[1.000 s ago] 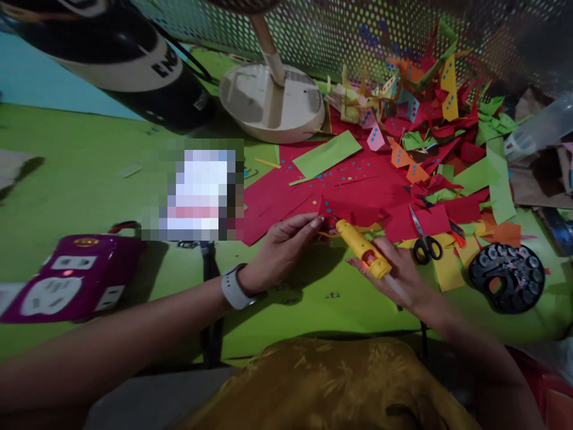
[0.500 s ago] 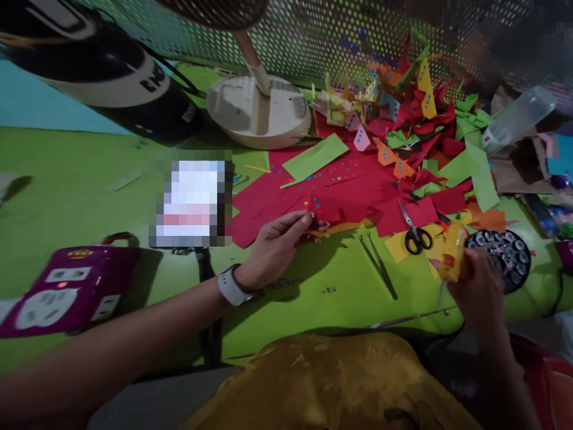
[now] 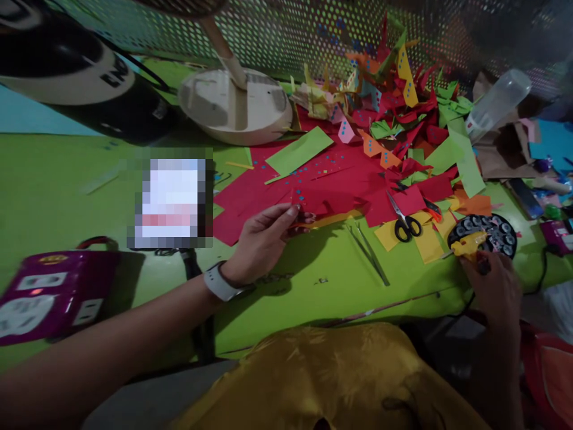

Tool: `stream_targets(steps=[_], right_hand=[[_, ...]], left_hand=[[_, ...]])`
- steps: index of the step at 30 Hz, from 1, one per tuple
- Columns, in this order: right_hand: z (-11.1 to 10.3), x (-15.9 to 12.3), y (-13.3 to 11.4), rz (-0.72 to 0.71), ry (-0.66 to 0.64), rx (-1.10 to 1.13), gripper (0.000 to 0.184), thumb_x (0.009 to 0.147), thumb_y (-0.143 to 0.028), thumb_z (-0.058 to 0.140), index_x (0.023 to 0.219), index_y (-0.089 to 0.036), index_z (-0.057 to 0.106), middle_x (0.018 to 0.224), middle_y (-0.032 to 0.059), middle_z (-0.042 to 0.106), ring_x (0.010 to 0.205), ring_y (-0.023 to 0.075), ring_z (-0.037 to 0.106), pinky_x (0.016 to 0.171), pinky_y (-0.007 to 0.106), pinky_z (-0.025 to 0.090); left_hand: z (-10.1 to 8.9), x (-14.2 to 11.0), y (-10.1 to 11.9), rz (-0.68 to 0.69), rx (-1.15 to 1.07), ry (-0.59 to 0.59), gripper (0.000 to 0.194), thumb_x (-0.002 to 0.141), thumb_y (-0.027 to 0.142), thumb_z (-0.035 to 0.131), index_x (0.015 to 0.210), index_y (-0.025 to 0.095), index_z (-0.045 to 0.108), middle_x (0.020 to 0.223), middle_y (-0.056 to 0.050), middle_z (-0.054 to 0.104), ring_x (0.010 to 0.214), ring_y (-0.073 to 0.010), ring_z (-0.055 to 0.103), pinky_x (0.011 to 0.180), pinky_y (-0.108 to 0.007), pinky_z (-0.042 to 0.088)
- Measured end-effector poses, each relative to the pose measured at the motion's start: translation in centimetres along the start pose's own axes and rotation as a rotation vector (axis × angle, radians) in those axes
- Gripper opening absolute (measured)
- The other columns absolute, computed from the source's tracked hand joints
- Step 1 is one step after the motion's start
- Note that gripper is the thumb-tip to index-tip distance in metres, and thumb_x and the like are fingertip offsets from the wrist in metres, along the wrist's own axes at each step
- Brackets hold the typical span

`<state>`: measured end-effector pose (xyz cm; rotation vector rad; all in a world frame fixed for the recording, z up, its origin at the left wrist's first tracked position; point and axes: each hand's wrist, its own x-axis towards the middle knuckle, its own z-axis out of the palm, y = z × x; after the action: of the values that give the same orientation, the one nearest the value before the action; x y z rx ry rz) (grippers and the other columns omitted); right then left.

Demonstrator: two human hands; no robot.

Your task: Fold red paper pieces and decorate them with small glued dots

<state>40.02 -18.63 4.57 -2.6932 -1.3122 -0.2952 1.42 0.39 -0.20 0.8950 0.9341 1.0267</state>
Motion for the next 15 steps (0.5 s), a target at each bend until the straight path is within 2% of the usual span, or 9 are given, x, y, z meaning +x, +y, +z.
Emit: stream_targets(steps=[3,5,6,8,9,11,13,15], right_hand=[[-1.4,-0.7,-2.4,-0.079,0.107,-0.030,0.031,0.079,-0.055,0.069,0.096,-0.029,0.069,0.106,0.0165,0.070,0.085,0.0349,0.068,0.063,0.046,0.049],[-1.8,-1.6,-5.2,-0.210,0.192,0.075,0.027,0.085,-0.052,0.067,0.093,-0.026,0.068,0.097,0.0152,0.071,0.088,0.0332,0.069,0.072,0.045,0.052],[-1.7,-2.1,-6.9,-0.306,0.188,0.161,0.028,0.087,-0.052,0.065,0.093,-0.024,0.066,0.090,0.0132,0.071,0.086,0.0321,0.069,0.074,0.044,0.053],[-1.1,-3.1,-10.2,-0.499,0.021,0.304,0.033,0.089,-0.051,0.064,0.105,-0.022,0.066,0.082,0.0087,0.071,0.072,0.0270,0.069,0.069,0.040,0.054],[-0.6,-3.4,-11.7,-0.580,-0.118,0.351,0.039,0.088,-0.050,0.065,0.115,-0.022,0.064,0.081,0.0067,0.072,0.068,0.0245,0.069,0.065,0.036,0.054],[0.5,-3.8,-13.9,-0.749,-0.298,0.410,0.041,0.090,-0.045,0.062,0.125,-0.024,0.064,0.081,0.0052,0.075,0.066,0.0235,0.070,0.060,0.034,0.055],[1.2,-3.5,-15.0,-0.841,-0.448,0.476,0.037,0.094,-0.034,0.055,0.129,-0.026,0.066,0.087,0.0045,0.078,0.069,0.0218,0.072,0.061,0.032,0.056],[1.1,-2.9,-15.0,-0.819,-0.575,0.562,0.036,0.093,-0.028,0.052,0.124,-0.025,0.071,0.086,0.0037,0.079,0.066,0.0191,0.072,0.060,0.030,0.056]], left_hand=[[0.0,0.1,-0.1,0.002,-0.006,-0.013,0.036,0.074,0.052,0.081,0.089,0.020,0.072,0.085,-0.005,0.078,0.086,-0.0216,0.075,0.072,-0.031,0.059],[0.0,0.1,-0.1,0.003,-0.013,-0.021,0.036,0.075,0.052,0.081,0.090,0.020,0.073,0.086,-0.005,0.079,0.087,-0.0215,0.075,0.073,-0.032,0.059],[0.0,0.1,-0.1,0.002,-0.018,-0.023,0.037,0.074,0.052,0.082,0.090,0.020,0.073,0.086,-0.005,0.079,0.086,-0.0213,0.075,0.074,-0.032,0.059],[0.0,0.1,0.0,-0.001,-0.031,-0.023,0.038,0.073,0.053,0.083,0.089,0.020,0.073,0.085,-0.005,0.079,0.085,-0.0211,0.075,0.073,-0.031,0.059],[0.1,0.0,0.1,-0.005,-0.034,-0.024,0.038,0.073,0.053,0.083,0.089,0.020,0.074,0.085,-0.005,0.079,0.085,-0.0212,0.075,0.073,-0.031,0.059],[0.1,-0.1,0.2,-0.013,-0.028,-0.025,0.039,0.072,0.054,0.083,0.087,0.020,0.074,0.087,-0.006,0.079,0.086,-0.0216,0.075,0.074,-0.031,0.059],[0.2,-0.1,0.2,-0.022,-0.026,-0.026,0.039,0.073,0.054,0.083,0.087,0.019,0.073,0.088,-0.006,0.080,0.087,-0.0221,0.075,0.076,-0.032,0.059],[0.2,-0.1,0.2,-0.025,-0.037,-0.034,0.040,0.073,0.055,0.082,0.087,0.019,0.073,0.089,-0.007,0.080,0.086,-0.0219,0.075,0.076,-0.032,0.059]])
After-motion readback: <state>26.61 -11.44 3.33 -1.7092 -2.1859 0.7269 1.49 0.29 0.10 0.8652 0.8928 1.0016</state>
